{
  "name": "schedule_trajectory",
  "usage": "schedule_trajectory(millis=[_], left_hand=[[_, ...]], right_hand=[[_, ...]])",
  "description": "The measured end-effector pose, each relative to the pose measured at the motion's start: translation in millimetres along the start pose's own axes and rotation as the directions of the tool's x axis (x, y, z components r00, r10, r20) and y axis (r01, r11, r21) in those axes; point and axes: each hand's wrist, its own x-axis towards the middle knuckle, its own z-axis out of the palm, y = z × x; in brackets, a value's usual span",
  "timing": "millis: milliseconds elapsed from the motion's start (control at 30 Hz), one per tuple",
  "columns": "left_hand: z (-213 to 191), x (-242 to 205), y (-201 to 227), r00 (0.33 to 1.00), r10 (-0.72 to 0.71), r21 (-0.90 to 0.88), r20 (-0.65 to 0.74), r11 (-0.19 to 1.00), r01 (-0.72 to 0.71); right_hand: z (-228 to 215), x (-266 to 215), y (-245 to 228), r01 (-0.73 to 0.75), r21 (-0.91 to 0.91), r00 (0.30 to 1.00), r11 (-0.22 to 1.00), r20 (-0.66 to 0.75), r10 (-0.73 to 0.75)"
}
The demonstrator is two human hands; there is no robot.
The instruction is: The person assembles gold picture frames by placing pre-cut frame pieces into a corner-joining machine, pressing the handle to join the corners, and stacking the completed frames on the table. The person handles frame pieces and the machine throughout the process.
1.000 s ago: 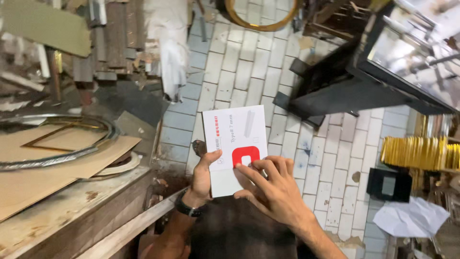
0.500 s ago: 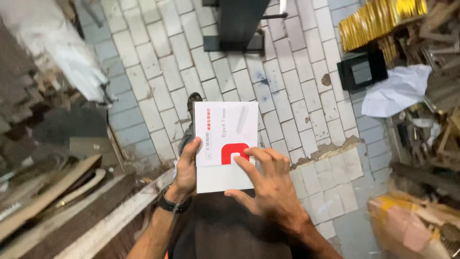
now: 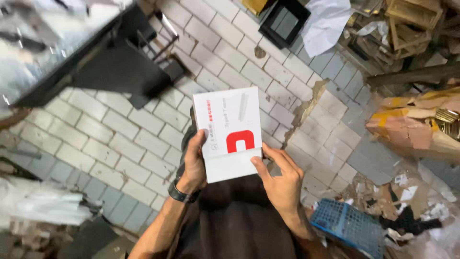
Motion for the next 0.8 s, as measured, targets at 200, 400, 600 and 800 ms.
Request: schedule_trajectory(millis=[200, 400, 600, 800], left_hand=[[29, 107, 80, 0.998, 0.017, 0.038, 0.057, 0.999, -0.02], [45, 203, 119, 0.998, 0.032, 0.031, -0.054, 0.999, -0.03], [72, 288, 139, 0.942, 0.3, -0.108, -0.152, 0.942, -0.317], [122, 323, 188, 0.682, 0.48, -0.149, -0.551, 0.748, -0.646]], right_hand=[[28, 115, -32, -0.222, 0.147, 0.974, 0.964, -0.016, 0.227], [52, 222, -21, -0.113, 0.145, 0.992, 0.983, 0.076, 0.103], [74, 386, -30, 0.233, -0.066, 0.923, 0.97, 0.33, -0.199], [84, 496, -53, 0.554, 0.107, 0.598, 0.826, 0.64, -0.484]])
